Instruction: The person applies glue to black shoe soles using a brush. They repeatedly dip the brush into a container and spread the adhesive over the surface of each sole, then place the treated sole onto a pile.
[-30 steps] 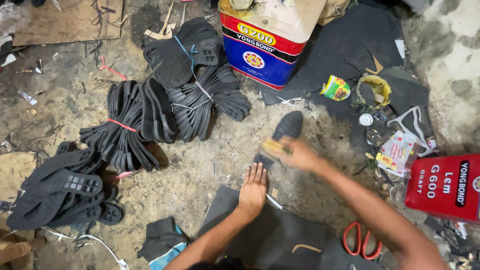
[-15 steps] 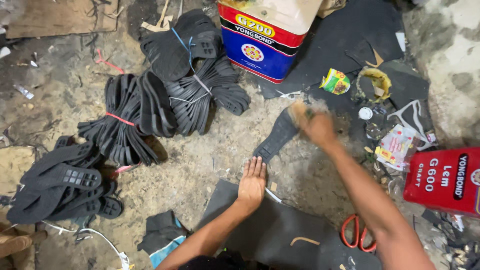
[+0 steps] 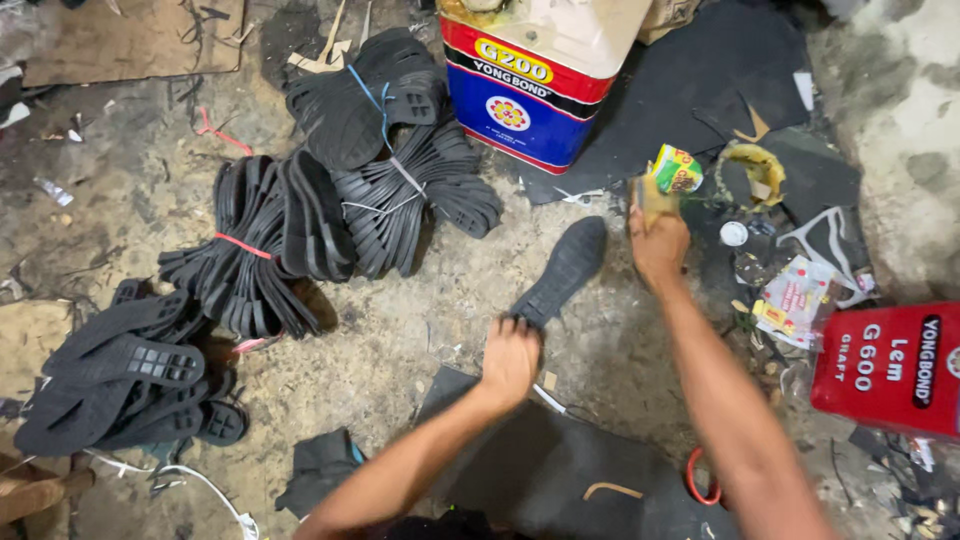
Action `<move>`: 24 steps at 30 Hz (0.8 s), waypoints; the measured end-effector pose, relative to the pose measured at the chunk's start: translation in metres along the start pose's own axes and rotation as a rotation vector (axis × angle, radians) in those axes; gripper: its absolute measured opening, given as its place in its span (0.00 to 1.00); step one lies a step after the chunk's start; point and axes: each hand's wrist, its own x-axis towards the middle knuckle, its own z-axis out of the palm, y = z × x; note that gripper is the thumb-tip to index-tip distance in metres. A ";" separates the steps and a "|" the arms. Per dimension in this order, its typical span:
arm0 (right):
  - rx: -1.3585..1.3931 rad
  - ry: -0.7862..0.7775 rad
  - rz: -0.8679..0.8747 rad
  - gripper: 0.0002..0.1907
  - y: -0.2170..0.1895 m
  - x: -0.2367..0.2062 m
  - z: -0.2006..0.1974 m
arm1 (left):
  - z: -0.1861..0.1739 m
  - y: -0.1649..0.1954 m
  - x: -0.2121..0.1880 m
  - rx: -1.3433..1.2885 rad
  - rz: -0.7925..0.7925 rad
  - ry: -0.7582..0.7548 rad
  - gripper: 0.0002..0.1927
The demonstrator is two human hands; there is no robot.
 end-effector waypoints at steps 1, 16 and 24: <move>0.212 0.105 0.015 0.16 -0.001 -0.002 -0.002 | -0.011 -0.001 0.016 -0.112 0.001 0.114 0.15; 0.807 0.243 0.637 0.14 0.001 -0.109 -0.027 | -0.090 0.028 0.117 -0.935 -0.203 0.659 0.12; 0.891 0.230 0.641 0.14 0.002 -0.098 -0.020 | -0.059 0.007 0.007 -1.508 -0.327 0.487 0.24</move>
